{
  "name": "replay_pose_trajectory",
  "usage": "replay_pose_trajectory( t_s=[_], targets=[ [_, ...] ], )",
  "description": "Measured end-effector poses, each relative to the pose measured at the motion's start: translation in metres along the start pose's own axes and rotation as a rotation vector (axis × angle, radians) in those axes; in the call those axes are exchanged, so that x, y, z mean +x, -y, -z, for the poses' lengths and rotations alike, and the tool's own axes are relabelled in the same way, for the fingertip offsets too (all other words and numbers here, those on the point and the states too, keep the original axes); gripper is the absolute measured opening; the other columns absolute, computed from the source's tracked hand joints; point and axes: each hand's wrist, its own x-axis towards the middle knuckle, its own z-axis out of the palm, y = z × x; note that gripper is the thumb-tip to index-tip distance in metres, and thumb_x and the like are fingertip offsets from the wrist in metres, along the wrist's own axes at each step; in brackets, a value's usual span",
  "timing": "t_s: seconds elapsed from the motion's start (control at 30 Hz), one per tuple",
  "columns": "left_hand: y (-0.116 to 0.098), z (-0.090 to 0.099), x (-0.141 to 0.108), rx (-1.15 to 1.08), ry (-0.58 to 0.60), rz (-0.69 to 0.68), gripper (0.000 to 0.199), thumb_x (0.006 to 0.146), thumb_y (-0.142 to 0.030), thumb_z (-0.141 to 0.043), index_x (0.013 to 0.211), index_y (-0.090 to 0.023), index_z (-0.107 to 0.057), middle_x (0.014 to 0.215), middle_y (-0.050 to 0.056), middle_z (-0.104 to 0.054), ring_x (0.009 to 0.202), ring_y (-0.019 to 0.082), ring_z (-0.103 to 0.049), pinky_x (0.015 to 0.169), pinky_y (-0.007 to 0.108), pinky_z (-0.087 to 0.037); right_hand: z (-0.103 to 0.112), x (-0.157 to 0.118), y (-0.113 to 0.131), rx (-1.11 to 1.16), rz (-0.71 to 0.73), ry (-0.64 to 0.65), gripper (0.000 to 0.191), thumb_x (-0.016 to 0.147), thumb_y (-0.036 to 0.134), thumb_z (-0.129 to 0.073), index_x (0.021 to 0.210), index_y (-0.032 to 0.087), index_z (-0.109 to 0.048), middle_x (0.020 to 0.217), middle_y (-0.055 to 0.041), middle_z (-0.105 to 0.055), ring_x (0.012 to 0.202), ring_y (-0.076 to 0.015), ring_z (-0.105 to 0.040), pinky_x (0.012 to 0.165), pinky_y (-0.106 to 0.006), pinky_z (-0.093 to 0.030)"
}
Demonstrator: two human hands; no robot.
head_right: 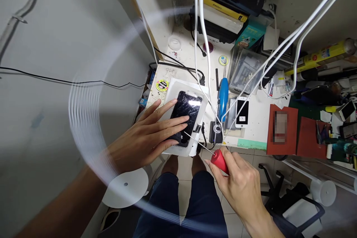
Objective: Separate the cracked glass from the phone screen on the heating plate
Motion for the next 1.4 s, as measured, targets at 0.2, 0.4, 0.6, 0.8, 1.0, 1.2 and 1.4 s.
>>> replay_pose_trajectory(
  t_s=[0.2, 0.4, 0.6, 0.8, 1.0, 1.2, 1.4],
  targets=[
    [-0.001, 0.000, 0.001, 0.001, -0.015, 0.006, 0.052, 0.102, -0.012, -0.066, 0.152, -0.020, -0.055, 0.157, 0.004, -0.065, 0.170, 0.032, -0.024, 0.142, 0.062, -0.021, 0.002, 0.004, 0.007, 0.008, 0.029, 0.017, 0.037, 0.108, 0.051, -0.065, 0.125, 0.018, -0.068, 0.080, -0.0007, -0.066, 0.060, -0.0150, -0.062, 0.059, -0.029, -0.046],
    [-0.001, 0.000, 0.001, 0.004, -0.016, 0.007, 0.050, 0.104, -0.014, -0.065, 0.152, -0.020, -0.055, 0.157, 0.003, -0.065, 0.170, 0.032, -0.024, 0.143, 0.063, -0.020, 0.002, -0.001, 0.005, 0.003, 0.044, 0.022, 0.038, 0.108, 0.048, -0.067, 0.128, 0.016, -0.068, 0.083, -0.0019, -0.069, 0.065, -0.0170, -0.067, 0.065, -0.030, -0.049],
    [-0.001, 0.002, 0.001, 0.011, 0.002, 0.003, 0.049, 0.105, -0.015, -0.063, 0.153, -0.020, -0.054, 0.158, 0.003, -0.064, 0.170, 0.034, -0.023, 0.142, 0.064, -0.019, 0.002, -0.006, 0.004, -0.019, 0.062, 0.018, 0.035, 0.106, 0.049, -0.069, 0.123, 0.018, -0.068, 0.079, 0.0002, -0.066, 0.061, -0.0161, -0.063, 0.062, -0.031, -0.045],
    [-0.002, 0.002, 0.002, 0.005, -0.001, 0.005, 0.051, 0.105, -0.016, -0.063, 0.155, -0.022, -0.053, 0.158, 0.003, -0.064, 0.170, 0.034, -0.023, 0.142, 0.064, -0.021, 0.006, -0.009, 0.002, -0.023, 0.074, 0.035, 0.036, 0.107, 0.048, -0.068, 0.126, 0.018, -0.067, 0.082, -0.0011, -0.068, 0.064, -0.0170, -0.066, 0.063, -0.032, -0.045],
    [-0.002, 0.002, 0.001, 0.015, 0.004, 0.001, 0.048, 0.106, -0.016, -0.063, 0.153, -0.019, -0.055, 0.159, 0.003, -0.063, 0.169, 0.034, -0.024, 0.142, 0.063, -0.019, 0.009, -0.003, 0.002, -0.084, 0.061, -0.005, 0.038, 0.107, 0.052, -0.067, 0.125, 0.018, -0.070, 0.082, -0.0018, -0.070, 0.064, -0.0169, -0.067, 0.061, -0.033, -0.045],
    [0.001, 0.004, 0.004, 0.028, 0.012, -0.021, 0.047, 0.105, -0.018, -0.066, 0.151, -0.019, -0.056, 0.156, 0.004, -0.066, 0.168, 0.035, -0.028, 0.142, 0.064, -0.021, 0.015, -0.010, 0.000, 0.005, 0.004, 0.040, 0.037, 0.107, 0.051, -0.068, 0.125, 0.019, -0.068, 0.086, -0.0031, -0.072, 0.064, -0.0167, -0.066, 0.062, -0.031, -0.048],
    [0.003, 0.010, 0.014, 0.053, -0.002, -0.115, 0.039, 0.105, -0.020, -0.067, 0.143, -0.015, -0.062, 0.148, 0.011, -0.068, 0.163, 0.034, -0.039, 0.138, 0.061, -0.032, 0.020, -0.012, 0.000, 0.135, -0.056, 0.053, 0.032, 0.107, 0.051, -0.067, 0.117, 0.022, -0.067, 0.078, 0.0011, -0.066, 0.056, -0.0136, -0.057, 0.056, -0.028, -0.047]
  ],
)
